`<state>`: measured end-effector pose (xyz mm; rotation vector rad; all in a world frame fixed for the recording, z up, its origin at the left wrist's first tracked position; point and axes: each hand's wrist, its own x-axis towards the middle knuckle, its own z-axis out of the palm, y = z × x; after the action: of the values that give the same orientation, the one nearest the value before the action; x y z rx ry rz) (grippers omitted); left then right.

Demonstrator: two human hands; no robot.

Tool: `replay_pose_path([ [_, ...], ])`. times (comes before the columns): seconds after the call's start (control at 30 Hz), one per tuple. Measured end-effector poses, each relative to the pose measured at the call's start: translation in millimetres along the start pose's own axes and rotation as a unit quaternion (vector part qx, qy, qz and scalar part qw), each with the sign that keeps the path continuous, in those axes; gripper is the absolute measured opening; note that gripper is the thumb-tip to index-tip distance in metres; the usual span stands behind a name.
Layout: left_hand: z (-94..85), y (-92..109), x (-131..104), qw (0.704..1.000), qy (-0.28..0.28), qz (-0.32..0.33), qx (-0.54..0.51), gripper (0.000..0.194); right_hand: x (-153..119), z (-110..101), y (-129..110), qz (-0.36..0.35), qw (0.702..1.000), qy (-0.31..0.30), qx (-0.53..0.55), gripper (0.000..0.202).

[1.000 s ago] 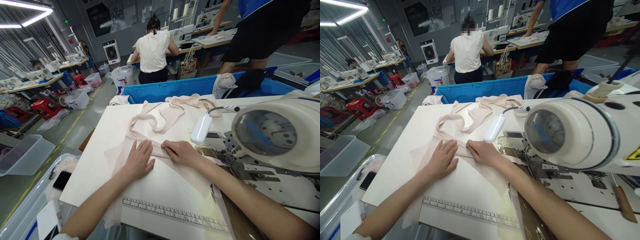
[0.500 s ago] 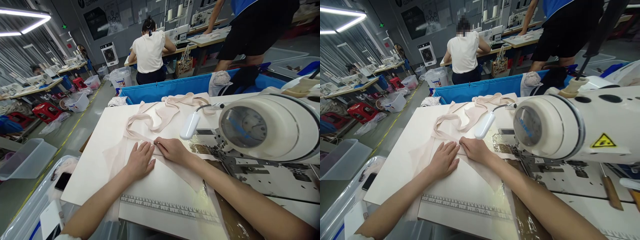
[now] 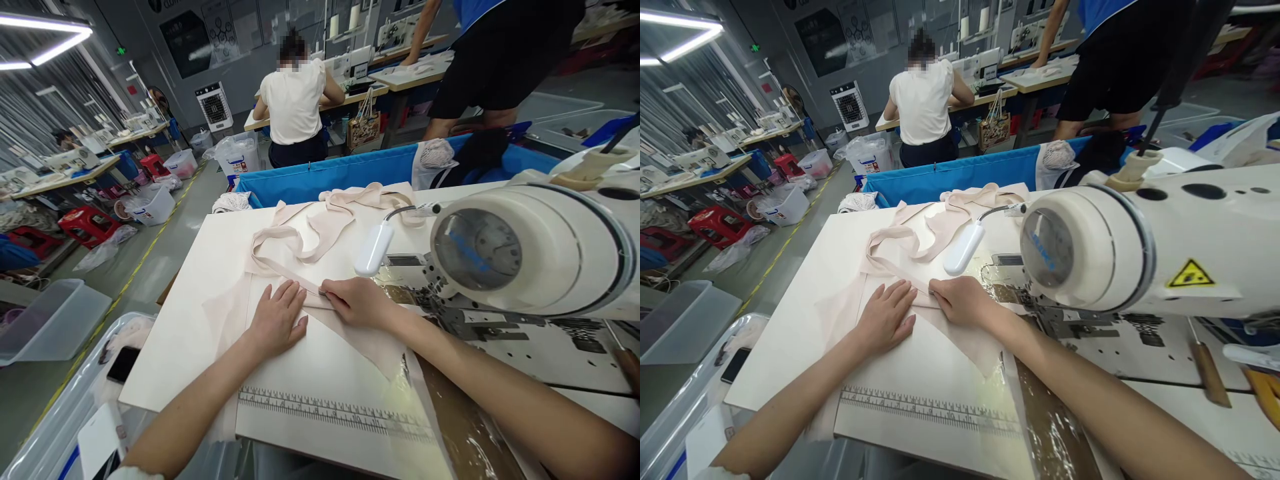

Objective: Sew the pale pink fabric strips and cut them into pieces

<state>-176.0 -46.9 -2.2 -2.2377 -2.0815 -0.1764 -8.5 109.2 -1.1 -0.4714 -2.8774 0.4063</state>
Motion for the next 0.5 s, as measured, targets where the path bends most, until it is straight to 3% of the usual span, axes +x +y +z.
replay_pose_path([
  [0.13, -8.6, 1, 8, 1.000, -0.012, 0.006, -0.008, 0.043, -10, 0, 2, 0.027, 1.000, -0.006, -0.004, 0.019],
  [0.23, -12.0, 13, 14, 1.000, -0.011, 0.008, -0.016, 0.040, -13, 3, 0, 0.044, 0.999, -0.003, -0.003, 0.021],
  [0.37, -3.4, 31, 15, 1.000, 0.005, 0.012, -0.015, 0.043, -15, 4, -2, 0.066, 0.998, 0.008, 0.005, 0.024],
  [0.5, 5.7, 35, 10, 1.000, 0.026, 0.004, -0.010, 0.044, -14, 3, -3, 0.080, 0.997, 0.010, 0.006, 0.025],
])
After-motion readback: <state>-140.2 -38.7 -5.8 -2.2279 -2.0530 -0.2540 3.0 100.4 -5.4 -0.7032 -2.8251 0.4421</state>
